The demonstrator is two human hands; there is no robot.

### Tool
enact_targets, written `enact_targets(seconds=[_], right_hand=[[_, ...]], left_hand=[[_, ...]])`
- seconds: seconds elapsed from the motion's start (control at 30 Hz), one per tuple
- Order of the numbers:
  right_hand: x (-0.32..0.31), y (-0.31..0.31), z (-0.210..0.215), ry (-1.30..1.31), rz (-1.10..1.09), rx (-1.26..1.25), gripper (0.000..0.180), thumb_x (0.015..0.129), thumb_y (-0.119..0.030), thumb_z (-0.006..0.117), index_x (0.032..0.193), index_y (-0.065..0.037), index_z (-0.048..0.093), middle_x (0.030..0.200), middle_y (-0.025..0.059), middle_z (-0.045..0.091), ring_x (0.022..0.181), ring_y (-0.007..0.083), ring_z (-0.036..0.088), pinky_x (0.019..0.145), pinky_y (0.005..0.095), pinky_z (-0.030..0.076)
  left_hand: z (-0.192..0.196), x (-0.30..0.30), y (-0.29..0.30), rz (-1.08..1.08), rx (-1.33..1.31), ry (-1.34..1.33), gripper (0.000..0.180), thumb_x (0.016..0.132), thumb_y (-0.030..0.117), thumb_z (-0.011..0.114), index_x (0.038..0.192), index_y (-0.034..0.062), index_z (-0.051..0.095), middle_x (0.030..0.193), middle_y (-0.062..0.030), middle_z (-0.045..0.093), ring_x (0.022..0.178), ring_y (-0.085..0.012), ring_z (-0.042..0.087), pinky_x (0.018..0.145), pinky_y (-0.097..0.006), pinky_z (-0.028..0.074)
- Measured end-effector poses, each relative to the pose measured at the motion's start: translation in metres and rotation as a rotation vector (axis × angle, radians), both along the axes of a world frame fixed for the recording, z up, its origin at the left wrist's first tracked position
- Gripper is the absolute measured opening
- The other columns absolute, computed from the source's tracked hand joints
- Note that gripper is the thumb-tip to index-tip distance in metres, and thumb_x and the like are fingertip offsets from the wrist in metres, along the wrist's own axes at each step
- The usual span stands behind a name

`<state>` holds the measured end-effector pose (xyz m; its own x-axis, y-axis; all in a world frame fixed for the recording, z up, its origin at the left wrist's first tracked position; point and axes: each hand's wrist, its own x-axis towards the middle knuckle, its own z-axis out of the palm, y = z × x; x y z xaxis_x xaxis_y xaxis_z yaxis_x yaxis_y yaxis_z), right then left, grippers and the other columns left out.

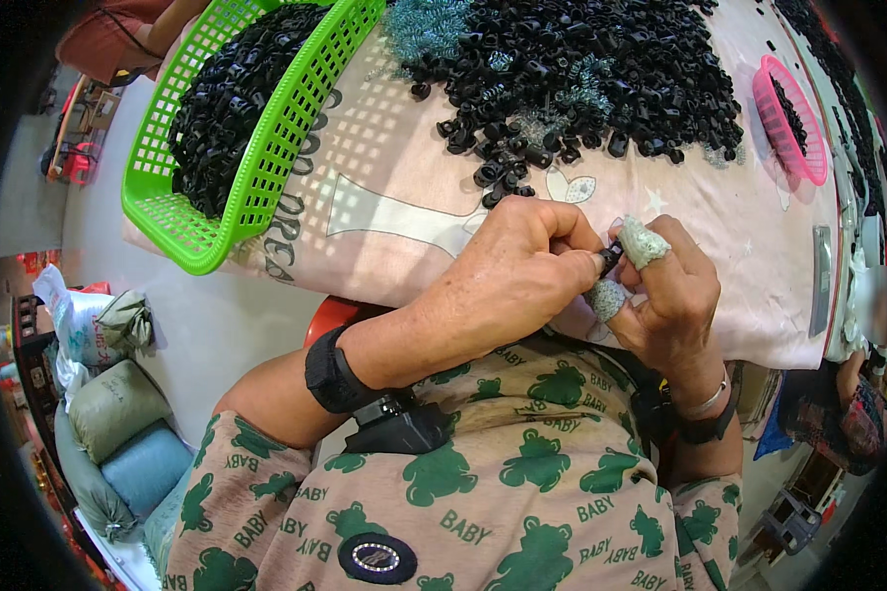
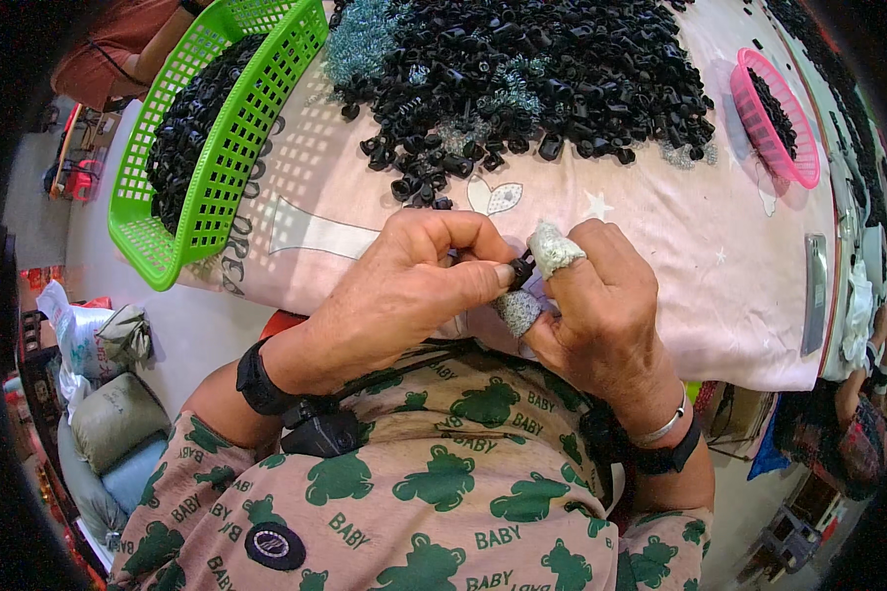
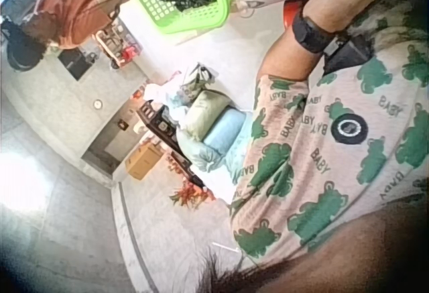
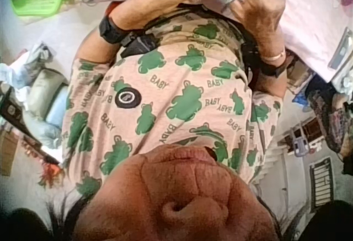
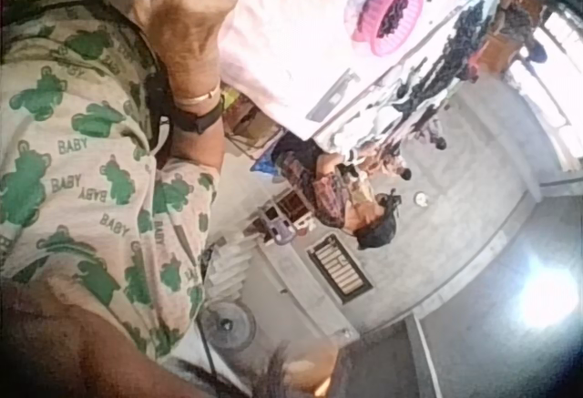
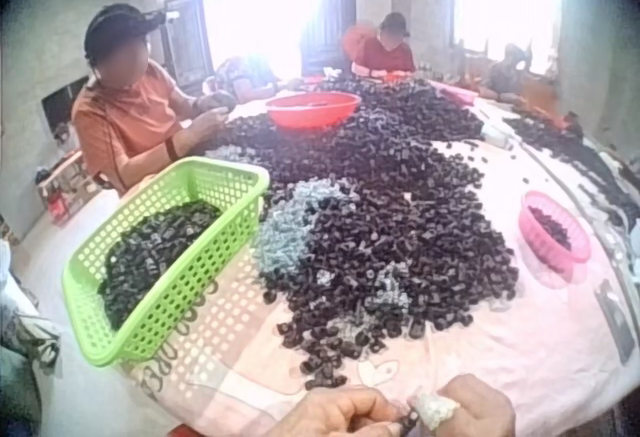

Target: Assembling small black plastic shoe components by hand at a workstation.

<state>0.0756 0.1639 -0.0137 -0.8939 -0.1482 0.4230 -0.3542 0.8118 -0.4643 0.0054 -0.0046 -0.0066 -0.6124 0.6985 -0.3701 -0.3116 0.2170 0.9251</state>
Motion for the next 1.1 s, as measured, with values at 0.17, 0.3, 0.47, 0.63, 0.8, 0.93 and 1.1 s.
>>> enact_targets(seconds=[0.17,0.3,0.47,0.63,0.8,0.93,1.1], right_hand=[[-0.001,-0.002,-0.005,0.049,0.014,0.006,0.023,0.064,-0.007,0.07,0.071,-0.001,0.049,0.064,0.0101,0.043,0.054,0.0265,0.046,0.046,0.0371,0.036],[-0.002,0.0,-0.009,0.07,0.048,0.0,0.022,0.064,-0.006,0.07,0.071,-0.001,0.05,0.064,0.0101,0.044,0.054,0.0263,0.047,0.046,0.0368,0.037],[-0.003,0.0,-0.008,0.054,0.043,-0.061,0.022,0.062,-0.003,0.069,0.071,0.0,0.05,0.065,0.0112,0.045,0.055,0.0283,0.047,0.048,0.0381,0.038],[0.002,0.006,-0.001,0.028,0.038,-0.052,0.024,0.059,-0.001,0.07,0.071,0.0,0.049,0.069,0.0136,0.047,0.06,0.0314,0.049,0.052,0.0391,0.04],[0.001,0.013,0.013,-0.125,0.104,-0.232,0.022,0.065,-0.004,0.072,0.08,0.001,0.055,0.072,0.0125,0.05,0.062,0.0291,0.052,0.053,0.0363,0.042],[0.0,0.018,0.013,-0.233,0.111,-0.403,0.019,0.076,-0.006,0.069,0.093,0.0,0.063,0.073,0.0105,0.052,0.06,0.0244,0.054,0.054,0.0317,0.042],[0.001,0.02,0.013,-0.329,0.073,-0.487,0.015,0.081,-0.01,0.067,0.092,-0.001,0.065,0.071,0.0095,0.054,0.059,0.0216,0.054,0.055,0.0307,0.042]], left_hand=[[0.005,-0.001,-0.001,-0.015,-0.009,-0.005,0.015,0.085,0.012,0.058,0.088,-0.0028,0.063,0.081,0.0018,0.058,0.07,-0.003,0.048,0.059,-0.019,0.04],[0.004,0.002,0.001,0.028,0.019,-0.005,0.015,0.085,0.012,0.058,0.088,-0.0026,0.063,0.078,0.0024,0.057,0.067,-0.0028,0.047,0.058,-0.019,0.039],[0.005,0.0,0.001,-0.019,-0.027,0.011,0.014,0.085,0.012,0.058,0.086,-0.0009,0.062,0.076,0.0035,0.056,0.068,-0.0023,0.047,0.058,-0.019,0.039],[0.004,0.003,0.001,-0.002,0.063,-0.055,0.011,0.086,0.012,0.062,0.088,0.0012,0.061,0.076,0.0048,0.055,0.066,-0.0006,0.047,0.056,-0.017,0.039],[0.01,0.0,0.001,0.005,0.08,-0.154,0.012,0.088,0.014,0.063,0.091,0.0023,0.062,0.074,0.005,0.055,0.06,0.0006,0.047,0.049,-0.015,0.038],[0.01,-0.001,0.0,-0.004,0.114,-0.163,0.013,0.088,0.015,0.063,0.092,0.0022,0.062,0.071,0.005,0.055,0.057,0.0,0.047,0.048,-0.015,0.037],[0.007,0.001,0.001,-0.014,0.143,-0.195,0.014,0.088,0.015,0.063,0.093,0.0016,0.062,0.068,0.0051,0.055,0.053,0.0,0.045,0.046,-0.015,0.036]])
